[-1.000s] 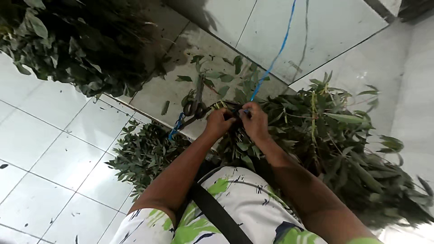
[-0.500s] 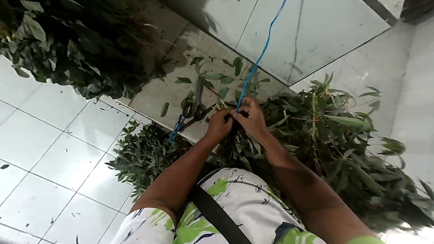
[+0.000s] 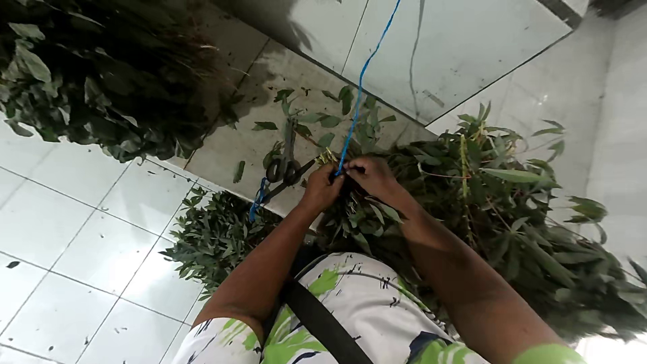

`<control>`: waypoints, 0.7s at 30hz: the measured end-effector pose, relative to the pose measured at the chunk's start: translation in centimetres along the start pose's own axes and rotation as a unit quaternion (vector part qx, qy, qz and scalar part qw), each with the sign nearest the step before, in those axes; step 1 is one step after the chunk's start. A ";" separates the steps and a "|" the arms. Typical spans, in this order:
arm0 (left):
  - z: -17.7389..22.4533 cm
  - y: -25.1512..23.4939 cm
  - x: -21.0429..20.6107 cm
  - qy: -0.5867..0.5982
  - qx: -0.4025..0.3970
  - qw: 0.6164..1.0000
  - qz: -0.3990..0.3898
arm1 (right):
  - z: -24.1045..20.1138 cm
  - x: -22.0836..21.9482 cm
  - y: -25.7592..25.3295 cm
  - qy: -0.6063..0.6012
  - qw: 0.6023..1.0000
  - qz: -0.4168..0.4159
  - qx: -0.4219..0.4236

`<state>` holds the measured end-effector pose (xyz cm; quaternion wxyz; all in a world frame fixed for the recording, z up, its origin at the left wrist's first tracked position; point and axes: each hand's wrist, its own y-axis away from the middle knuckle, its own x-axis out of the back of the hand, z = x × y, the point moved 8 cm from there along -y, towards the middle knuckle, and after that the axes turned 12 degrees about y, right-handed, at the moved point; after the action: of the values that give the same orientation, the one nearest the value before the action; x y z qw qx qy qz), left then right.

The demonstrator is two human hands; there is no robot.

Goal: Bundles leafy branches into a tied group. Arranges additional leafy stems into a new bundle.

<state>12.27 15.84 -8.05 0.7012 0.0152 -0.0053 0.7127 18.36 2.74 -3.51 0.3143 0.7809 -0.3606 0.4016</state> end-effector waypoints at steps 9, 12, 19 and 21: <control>-0.2 -1.3 0.7 -0.024 0.070 0.997 0.010 | -0.2 0.3 -0.6 -0.098 0.986 -0.046 -0.125; 0.2 -1.9 0.4 -0.037 0.121 0.992 -0.007 | 0.7 -0.3 -0.1 -0.159 0.961 -0.081 -0.212; 1.6 -2.2 0.2 -0.058 0.168 0.984 -0.022 | 1.8 -1.8 -1.0 -0.043 0.959 -0.177 -0.218; 2.9 -2.0 0.0 -0.106 0.130 0.985 -0.042 | 1.3 -1.1 -1.3 0.028 0.960 -0.183 -0.209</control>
<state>14.32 15.77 -5.22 0.7183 0.1817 0.0138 0.6714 19.49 2.73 -5.37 0.5483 0.7389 -0.2785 0.2753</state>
